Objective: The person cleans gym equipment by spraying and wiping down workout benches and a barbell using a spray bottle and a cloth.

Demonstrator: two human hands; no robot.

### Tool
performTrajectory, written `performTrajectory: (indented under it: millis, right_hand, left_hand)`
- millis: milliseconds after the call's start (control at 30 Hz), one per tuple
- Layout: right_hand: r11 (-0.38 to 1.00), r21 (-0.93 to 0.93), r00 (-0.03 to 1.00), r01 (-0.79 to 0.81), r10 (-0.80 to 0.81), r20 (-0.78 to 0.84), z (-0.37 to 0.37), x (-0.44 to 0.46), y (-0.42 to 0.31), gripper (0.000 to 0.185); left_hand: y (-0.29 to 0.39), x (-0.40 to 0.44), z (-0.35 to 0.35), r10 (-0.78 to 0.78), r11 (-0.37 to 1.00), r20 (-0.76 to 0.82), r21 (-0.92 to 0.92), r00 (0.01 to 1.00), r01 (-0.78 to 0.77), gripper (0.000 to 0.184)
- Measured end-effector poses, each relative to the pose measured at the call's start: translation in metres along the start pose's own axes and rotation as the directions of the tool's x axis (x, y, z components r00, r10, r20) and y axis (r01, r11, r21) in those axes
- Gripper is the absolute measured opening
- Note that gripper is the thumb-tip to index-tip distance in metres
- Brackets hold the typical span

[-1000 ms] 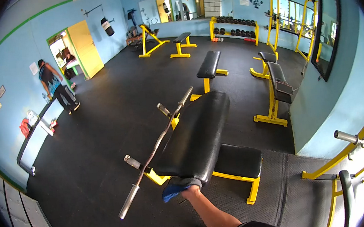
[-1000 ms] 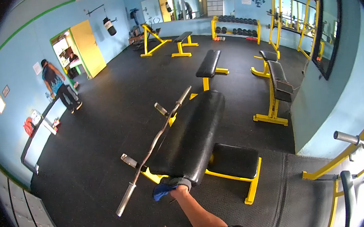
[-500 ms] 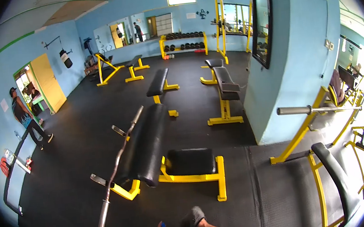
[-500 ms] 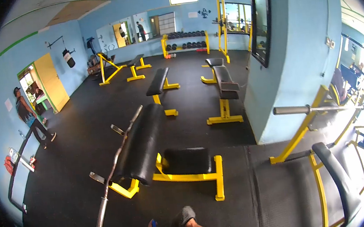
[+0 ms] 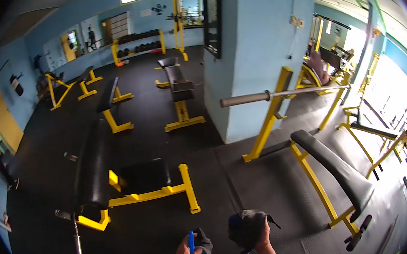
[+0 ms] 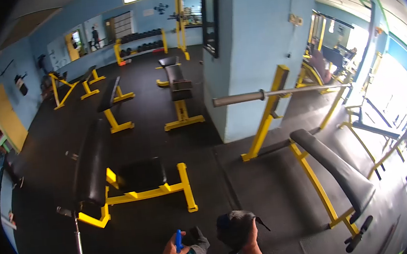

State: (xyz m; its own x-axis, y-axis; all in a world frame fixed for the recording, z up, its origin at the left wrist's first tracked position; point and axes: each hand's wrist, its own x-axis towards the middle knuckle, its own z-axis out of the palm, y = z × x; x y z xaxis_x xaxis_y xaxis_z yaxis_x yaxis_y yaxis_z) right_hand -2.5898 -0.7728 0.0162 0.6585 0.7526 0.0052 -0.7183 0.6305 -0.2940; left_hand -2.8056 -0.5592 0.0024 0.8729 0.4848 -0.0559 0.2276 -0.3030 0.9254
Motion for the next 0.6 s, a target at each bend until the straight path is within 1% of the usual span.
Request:
performTrajectory:
  millis: [33,67,100,133,167,200,233,267,300,333,367,400,433,467,500,567,600]
  right_hand:
    - [1.0,-0.007,1.0,0.026,-0.026,-0.015,0.011,0.0,-0.008,0.062]
    - [0.997,-0.059,0.981,0.044,-0.055,-0.187,0.025,0.0,-0.019,0.061]
    - [0.992,-0.113,0.933,0.049,-0.086,-0.349,0.046,0.003,-0.031,0.06]
    - [0.925,-0.326,0.924,0.193,-0.283,-0.256,0.074,0.008,-0.042,0.063]
    - [0.918,-0.341,0.92,0.2,-0.296,-0.257,0.06,0.017,-0.05,0.063]
    - [0.634,-0.757,0.918,0.161,-0.377,-0.12,0.035,0.025,-0.058,0.067]
    - [0.179,-0.978,0.922,0.107,-0.386,0.03,0.024,0.031,-0.069,0.07]
    - [0.157,-0.982,0.909,0.104,-0.415,0.03,0.016,0.036,-0.087,0.07]
    - [0.115,-0.988,0.9,0.102,-0.435,0.042,0.024,0.064,-0.079,0.07]
    - [0.074,-0.992,0.89,0.098,-0.453,0.054,0.008,0.06,-0.077,0.069]
    - [0.041,-0.996,0.878,0.084,-0.475,0.054,0.002,0.065,-0.074,0.068]
    - [0.019,-0.998,0.861,0.06,-0.507,0.042,0.011,0.075,-0.09,0.068]
    - [0.0,-0.999,0.836,0.037,-0.548,0.031,0.014,0.083,-0.092,0.067]
    - [-0.015,-1.0,0.809,0.018,-0.588,0.024,0.019,0.09,-0.104,0.066]
    - [-0.028,-1.0,0.781,0.001,-0.625,0.019,0.022,0.097,-0.116,0.065]
    - [-0.045,-0.998,0.727,-0.034,-0.686,0.006,0.024,0.095,-0.142,0.064]
    - [-0.048,-0.998,0.703,-0.05,-0.712,-0.001,0.024,0.085,-0.159,0.064]
  left_hand:
    - [0.006,0.009,0.002,0.007,1.0,0.029,-0.007,1.0,-0.007,0.065]
    - [0.009,0.023,0.005,0.022,0.999,0.059,0.037,0.998,-0.024,0.066]
    - [0.013,0.036,0.009,0.037,0.996,0.08,0.076,0.996,-0.043,0.067]
    - [0.02,0.049,0.011,-0.07,0.998,0.145,0.004,0.987,0.071,0.068]
    - [0.017,0.064,0.018,-0.061,0.998,0.157,-0.01,0.986,0.064,0.068]
    - [0.01,0.079,0.025,0.003,1.0,0.153,0.015,0.988,-0.005,0.069]
    - [0.003,0.096,0.033,0.072,0.996,0.156,0.037,0.985,-0.079,0.069]
    - [-0.006,0.114,0.042,0.094,0.995,0.182,0.019,0.979,-0.099,0.069]
    - [-0.016,0.134,0.051,0.063,0.997,0.201,0.033,0.978,-0.071,0.069]
    - [-0.018,0.156,0.062,0.031,0.998,0.218,0.051,0.975,-0.043,0.07]
    - [-0.007,0.177,0.07,0.048,0.997,0.254,0.041,0.966,-0.06,0.07]
    - [0.009,0.194,0.071,0.066,0.997,0.231,-0.044,0.971,-0.058,0.069]
    - [0.02,0.213,0.074,0.085,0.991,0.215,-0.122,0.973,-0.059,0.068]
    - [0.024,0.232,0.085,0.059,0.991,0.194,-0.131,0.979,-0.033,0.064]
    - [0.028,0.252,0.089,0.082,0.991,0.245,-0.122,0.966,-0.053,0.064]
    - [0.036,0.288,0.093,0.21,0.977,0.283,-0.076,0.936,-0.197,0.063]
    - [0.046,0.302,0.094,0.224,0.974,0.325,-0.068,0.919,-0.214,0.063]
